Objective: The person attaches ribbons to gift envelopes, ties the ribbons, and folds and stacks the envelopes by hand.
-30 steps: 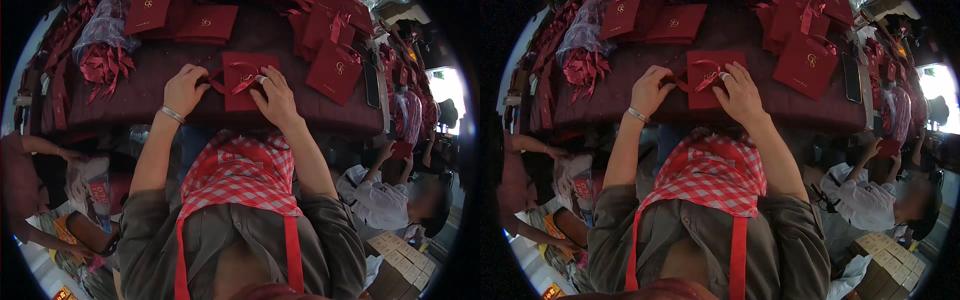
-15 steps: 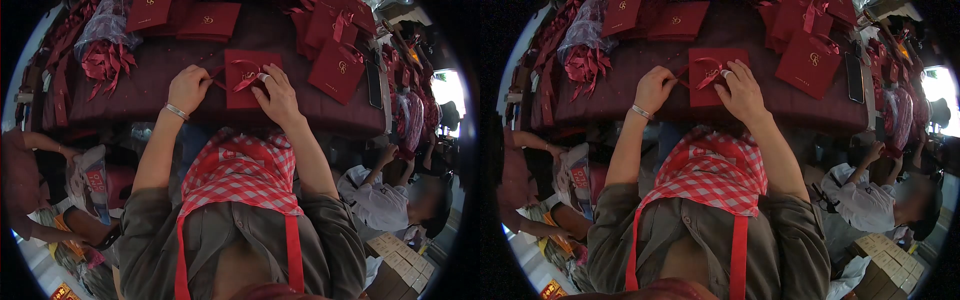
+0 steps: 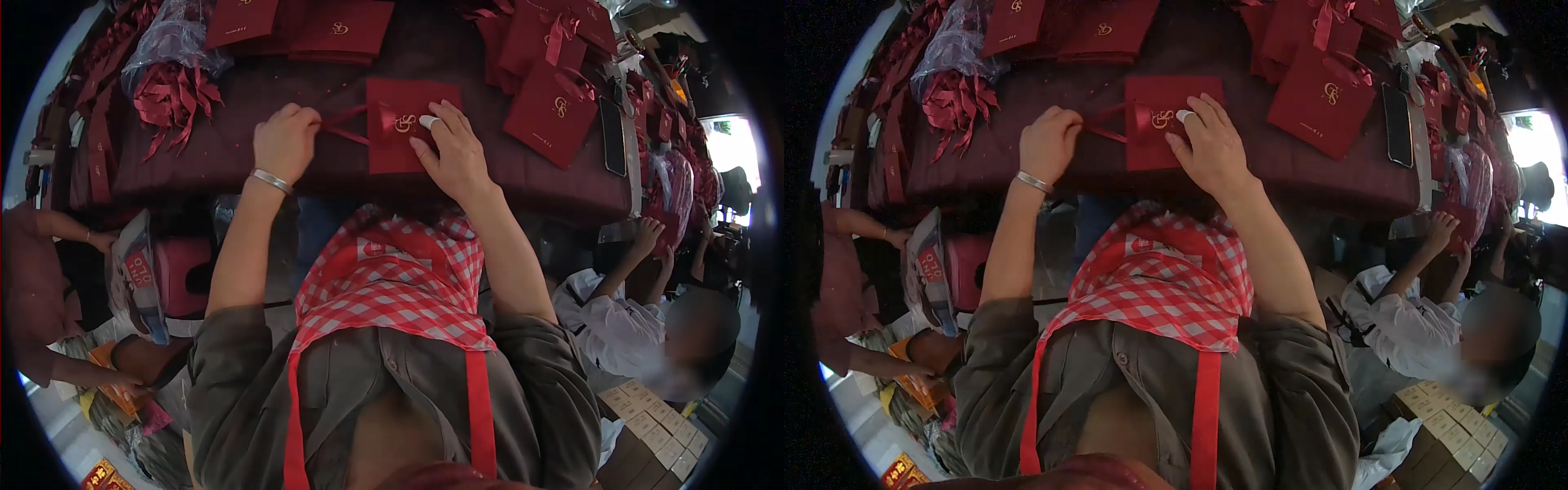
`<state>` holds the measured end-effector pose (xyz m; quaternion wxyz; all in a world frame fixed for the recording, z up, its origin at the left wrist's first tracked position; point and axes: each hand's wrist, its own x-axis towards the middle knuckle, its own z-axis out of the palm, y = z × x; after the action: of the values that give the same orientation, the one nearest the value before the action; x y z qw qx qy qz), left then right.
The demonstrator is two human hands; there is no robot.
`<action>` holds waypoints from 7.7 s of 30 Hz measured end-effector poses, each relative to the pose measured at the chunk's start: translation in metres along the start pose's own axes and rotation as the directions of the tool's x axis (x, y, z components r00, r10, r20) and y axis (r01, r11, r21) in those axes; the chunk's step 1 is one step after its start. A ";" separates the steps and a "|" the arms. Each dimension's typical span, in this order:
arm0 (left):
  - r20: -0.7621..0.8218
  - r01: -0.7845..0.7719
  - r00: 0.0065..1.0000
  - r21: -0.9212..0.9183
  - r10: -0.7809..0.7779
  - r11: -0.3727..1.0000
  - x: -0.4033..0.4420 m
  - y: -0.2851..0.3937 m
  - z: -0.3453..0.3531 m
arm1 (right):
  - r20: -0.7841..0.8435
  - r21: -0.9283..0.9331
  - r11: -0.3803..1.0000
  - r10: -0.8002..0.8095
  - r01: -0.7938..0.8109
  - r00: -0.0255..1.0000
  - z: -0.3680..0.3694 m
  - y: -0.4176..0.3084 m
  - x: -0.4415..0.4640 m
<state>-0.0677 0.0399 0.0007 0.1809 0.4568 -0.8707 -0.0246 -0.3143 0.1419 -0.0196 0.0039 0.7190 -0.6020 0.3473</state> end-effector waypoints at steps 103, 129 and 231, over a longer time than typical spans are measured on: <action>0.579 0.568 0.803 -0.815 -0.137 -0.117 0.050 0.063 0.036 | -0.195 0.344 0.936 0.150 -0.075 0.969 0.012 0.017 0.040; 0.549 0.517 0.826 -0.829 -0.127 -0.214 0.039 0.056 0.044 | -0.180 0.191 0.980 -0.015 0.050 0.984 0.022 0.004 0.056; 0.023 -0.207 0.973 -0.366 0.232 0.907 -0.006 0.123 0.002 | 0.485 0.642 0.615 0.138 -0.458 0.864 0.014 0.041 0.064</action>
<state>-0.1623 0.1163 0.0223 0.2343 0.3139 -0.9026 -0.1787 -0.3407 0.0694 -0.0145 -0.4657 0.5981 -0.5103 0.4062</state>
